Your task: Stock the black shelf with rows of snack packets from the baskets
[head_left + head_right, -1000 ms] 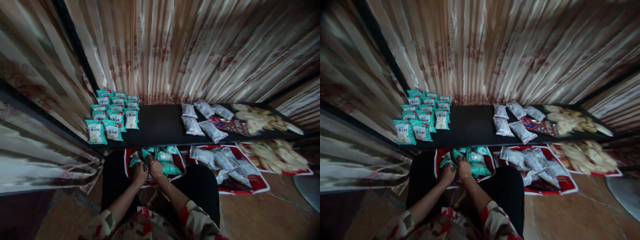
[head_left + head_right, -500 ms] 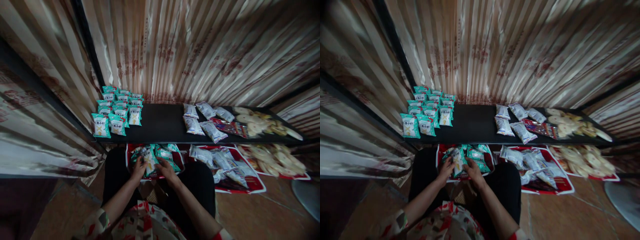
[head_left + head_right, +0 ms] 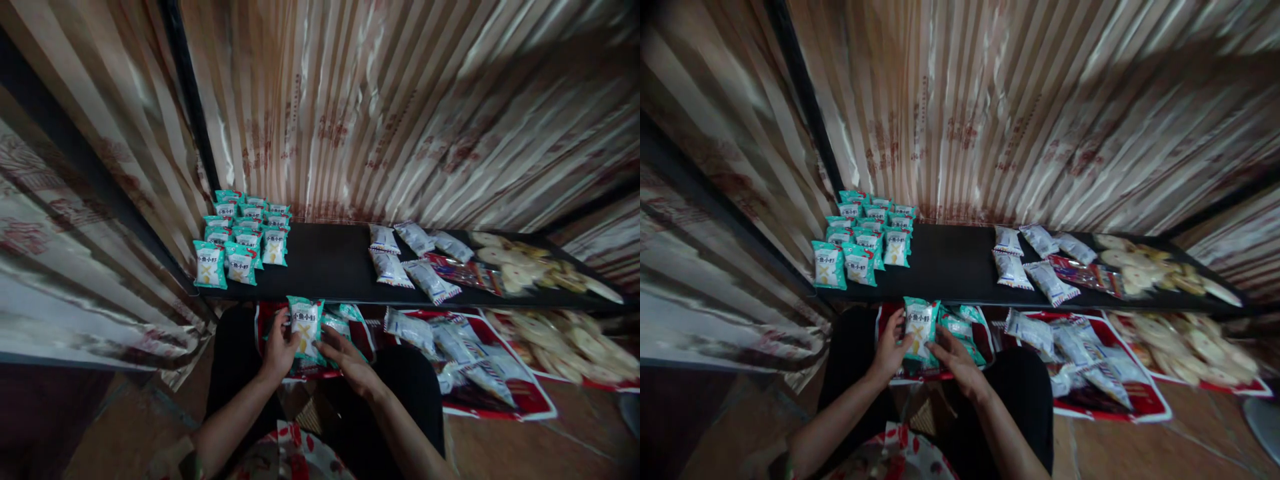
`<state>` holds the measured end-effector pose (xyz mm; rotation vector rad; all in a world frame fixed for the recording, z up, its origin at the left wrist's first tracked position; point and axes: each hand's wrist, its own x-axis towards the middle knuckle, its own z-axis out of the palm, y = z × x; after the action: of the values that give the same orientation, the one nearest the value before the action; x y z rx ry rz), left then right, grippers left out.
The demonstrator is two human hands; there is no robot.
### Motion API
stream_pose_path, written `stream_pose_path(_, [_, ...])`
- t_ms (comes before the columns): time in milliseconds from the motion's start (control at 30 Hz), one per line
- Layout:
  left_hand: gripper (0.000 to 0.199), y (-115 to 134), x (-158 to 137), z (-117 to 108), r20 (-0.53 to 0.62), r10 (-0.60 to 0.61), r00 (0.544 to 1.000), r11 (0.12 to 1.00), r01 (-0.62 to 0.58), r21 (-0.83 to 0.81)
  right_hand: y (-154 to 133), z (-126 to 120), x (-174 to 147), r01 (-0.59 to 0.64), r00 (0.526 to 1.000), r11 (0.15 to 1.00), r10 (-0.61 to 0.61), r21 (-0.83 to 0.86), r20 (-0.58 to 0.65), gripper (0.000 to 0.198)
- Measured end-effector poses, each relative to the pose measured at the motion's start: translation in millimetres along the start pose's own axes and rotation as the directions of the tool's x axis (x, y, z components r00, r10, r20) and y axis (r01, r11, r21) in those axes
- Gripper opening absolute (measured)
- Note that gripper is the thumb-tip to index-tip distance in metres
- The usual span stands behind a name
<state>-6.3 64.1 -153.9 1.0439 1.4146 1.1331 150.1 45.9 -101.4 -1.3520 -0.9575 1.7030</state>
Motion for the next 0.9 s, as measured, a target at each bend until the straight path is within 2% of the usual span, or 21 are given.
stream_pose_path(100, [0.051,12,12,-5,-0.022,0.147,0.989,0.986,-0.145,0.079,-19,9,16,0.090,0.994,0.993,-0.085,-0.078,0.069,0.056])
stream_pose_path(167, [0.047,22,22,-9,-0.025,0.201,0.979,0.972,-0.197,0.129,-26,13,33,0.148,0.988,0.980,-0.140,-0.136,0.065,0.055])
stream_pose_path(433, [0.040,50,66,-23,-0.095,0.269,0.958,0.915,-0.223,0.336,-37,27,104,0.277,0.959,0.935,-0.282,-0.223,0.012,0.050])
stream_pose_path(733, [0.051,42,76,-22,-0.122,0.382,0.916,0.847,-0.295,0.442,-45,41,147,0.313,0.948,0.920,-0.318,-0.237,0.017,0.045])
stream_pose_path(900, [0.054,36,81,-23,-0.087,0.383,0.920,0.819,-0.294,0.493,-45,45,166,0.338,0.938,0.899,-0.348,-0.278,0.016,0.043])
